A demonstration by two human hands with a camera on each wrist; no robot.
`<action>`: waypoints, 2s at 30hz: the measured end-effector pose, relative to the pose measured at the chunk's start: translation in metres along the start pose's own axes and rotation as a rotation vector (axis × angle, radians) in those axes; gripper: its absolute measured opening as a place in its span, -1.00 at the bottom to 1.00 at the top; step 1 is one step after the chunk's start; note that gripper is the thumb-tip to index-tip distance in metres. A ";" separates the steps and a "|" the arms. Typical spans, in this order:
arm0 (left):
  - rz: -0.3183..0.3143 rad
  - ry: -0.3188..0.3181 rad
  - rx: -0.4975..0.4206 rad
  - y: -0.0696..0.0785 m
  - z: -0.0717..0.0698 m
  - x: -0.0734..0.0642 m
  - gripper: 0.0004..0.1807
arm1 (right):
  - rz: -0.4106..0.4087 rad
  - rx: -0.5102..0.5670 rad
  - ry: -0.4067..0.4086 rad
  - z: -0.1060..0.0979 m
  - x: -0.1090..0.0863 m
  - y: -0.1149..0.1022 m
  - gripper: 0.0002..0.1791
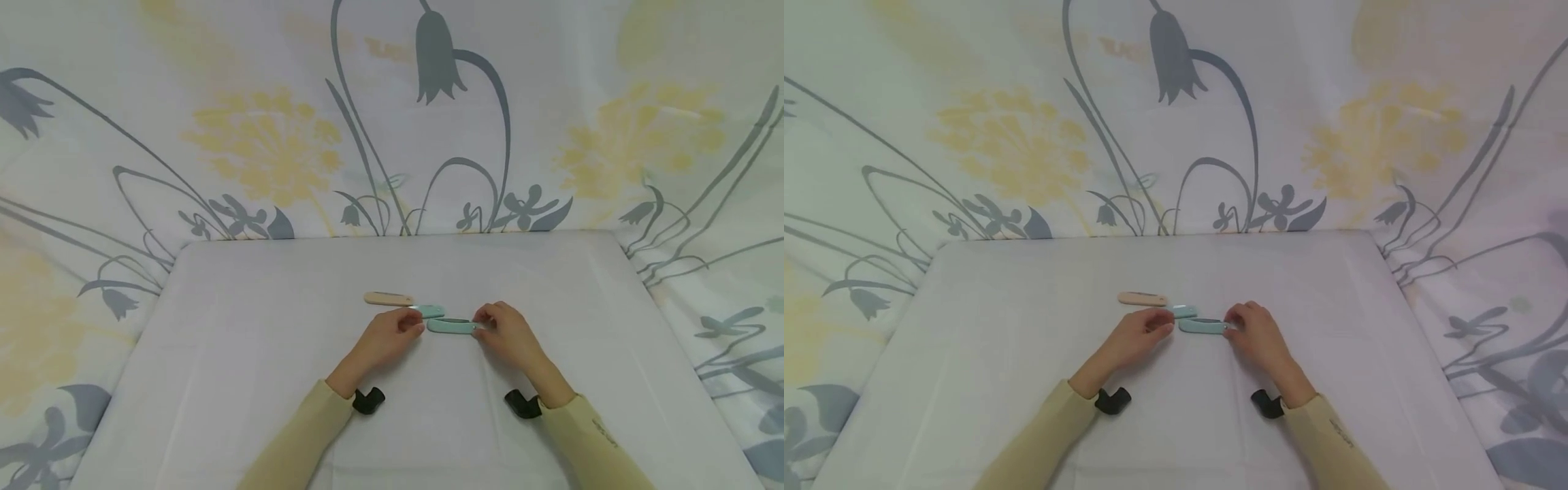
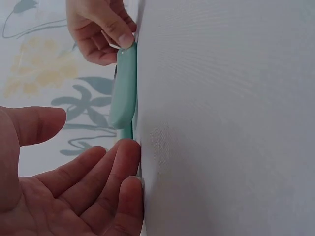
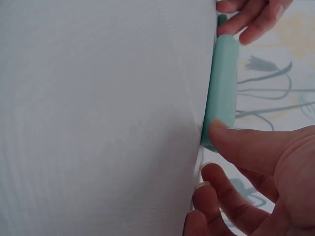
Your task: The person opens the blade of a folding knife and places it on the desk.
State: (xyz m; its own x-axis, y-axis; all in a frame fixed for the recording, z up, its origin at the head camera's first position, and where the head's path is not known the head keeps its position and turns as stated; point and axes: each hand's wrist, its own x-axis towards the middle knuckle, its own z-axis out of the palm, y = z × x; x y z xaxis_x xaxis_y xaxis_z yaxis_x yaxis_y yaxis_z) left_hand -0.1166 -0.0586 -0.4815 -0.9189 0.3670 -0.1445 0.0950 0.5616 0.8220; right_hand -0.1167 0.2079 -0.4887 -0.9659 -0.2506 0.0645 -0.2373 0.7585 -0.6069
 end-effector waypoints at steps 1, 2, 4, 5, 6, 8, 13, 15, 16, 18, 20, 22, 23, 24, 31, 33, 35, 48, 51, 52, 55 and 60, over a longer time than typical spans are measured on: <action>0.007 -0.002 -0.003 0.001 0.000 0.000 -0.61 | 0.010 0.008 -0.002 0.000 0.000 -0.001 -0.84; 0.015 -0.005 -0.006 0.001 0.000 0.000 -0.60 | 0.024 0.018 -0.004 0.000 0.000 -0.002 -0.84; 0.025 -0.010 -0.010 0.002 0.000 0.000 -0.59 | 0.055 0.036 -0.015 0.001 -0.001 -0.002 -0.84; 0.030 -0.013 -0.012 0.002 0.001 0.000 -0.59 | 0.067 0.046 -0.022 0.001 -0.001 -0.003 -0.84; 0.036 -0.016 -0.013 0.003 0.001 0.000 -0.59 | 0.080 0.054 -0.027 0.001 -0.001 -0.003 -0.84; 0.049 -0.017 -0.003 0.002 0.003 0.002 -0.60 | 0.095 0.068 -0.035 0.001 0.000 -0.003 -0.85; 0.054 -0.009 0.047 0.001 0.008 0.006 -0.69 | 0.110 0.082 -0.035 0.000 0.000 -0.003 -0.85; 0.052 -0.001 0.059 0.001 0.009 0.007 -0.73 | 0.113 0.087 -0.038 0.000 -0.001 -0.003 -0.86; 0.053 0.003 0.063 0.001 0.010 0.007 -0.75 | 0.115 0.092 -0.041 0.000 -0.002 -0.003 -0.86; 0.067 0.011 0.055 0.000 0.011 0.007 -0.76 | 0.117 0.104 -0.048 0.001 -0.003 -0.004 -0.86; 0.077 0.018 0.042 -0.001 0.012 0.006 -0.76 | 0.120 0.127 -0.057 0.001 -0.005 -0.004 -0.85; 0.081 0.022 0.028 -0.001 0.012 0.005 -0.76 | 0.124 0.154 -0.061 0.002 -0.006 -0.005 -0.84; 0.079 0.025 0.022 -0.001 0.012 0.005 -0.77 | 0.124 0.166 -0.063 0.002 -0.007 -0.006 -0.84; 0.076 0.028 0.019 -0.001 0.012 0.004 -0.77 | 0.124 0.179 -0.063 0.002 -0.007 -0.007 -0.83; 0.058 0.040 -0.002 -0.001 0.010 0.001 -0.81 | 0.124 0.259 -0.073 -0.002 -0.012 -0.017 -0.81; 0.055 0.041 -0.019 -0.002 0.009 -0.001 -0.81 | 0.113 0.266 -0.071 -0.003 -0.013 -0.020 -0.81; 0.054 0.041 -0.042 -0.002 0.006 -0.003 -0.80 | 0.102 0.273 -0.068 -0.003 -0.014 -0.022 -0.81; 0.044 0.068 -0.163 0.002 -0.012 -0.022 -0.74 | 0.030 0.346 -0.081 -0.008 -0.021 -0.039 -0.82; 0.053 0.090 -0.175 0.003 -0.016 -0.025 -0.80 | 0.002 0.342 -0.087 -0.010 -0.021 -0.044 -0.82; 0.055 0.095 -0.177 0.003 -0.017 -0.026 -0.81 | -0.003 0.339 -0.087 -0.011 -0.021 -0.046 -0.81; 0.058 0.099 -0.182 0.004 -0.020 -0.029 -0.84 | -0.027 0.337 -0.099 -0.010 -0.019 -0.050 -0.77; 0.057 0.086 -0.187 0.008 -0.023 -0.033 -0.84 | -0.070 0.356 -0.125 -0.008 -0.016 -0.059 -0.72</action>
State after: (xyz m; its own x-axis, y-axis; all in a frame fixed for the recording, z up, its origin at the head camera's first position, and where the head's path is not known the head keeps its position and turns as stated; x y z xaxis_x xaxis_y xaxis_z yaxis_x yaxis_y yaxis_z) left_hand -0.0946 -0.0835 -0.4579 -0.9442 0.3248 -0.0538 0.0824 0.3914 0.9165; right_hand -0.0884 0.1719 -0.4474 -0.9234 -0.3825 0.0319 -0.2304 0.4860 -0.8430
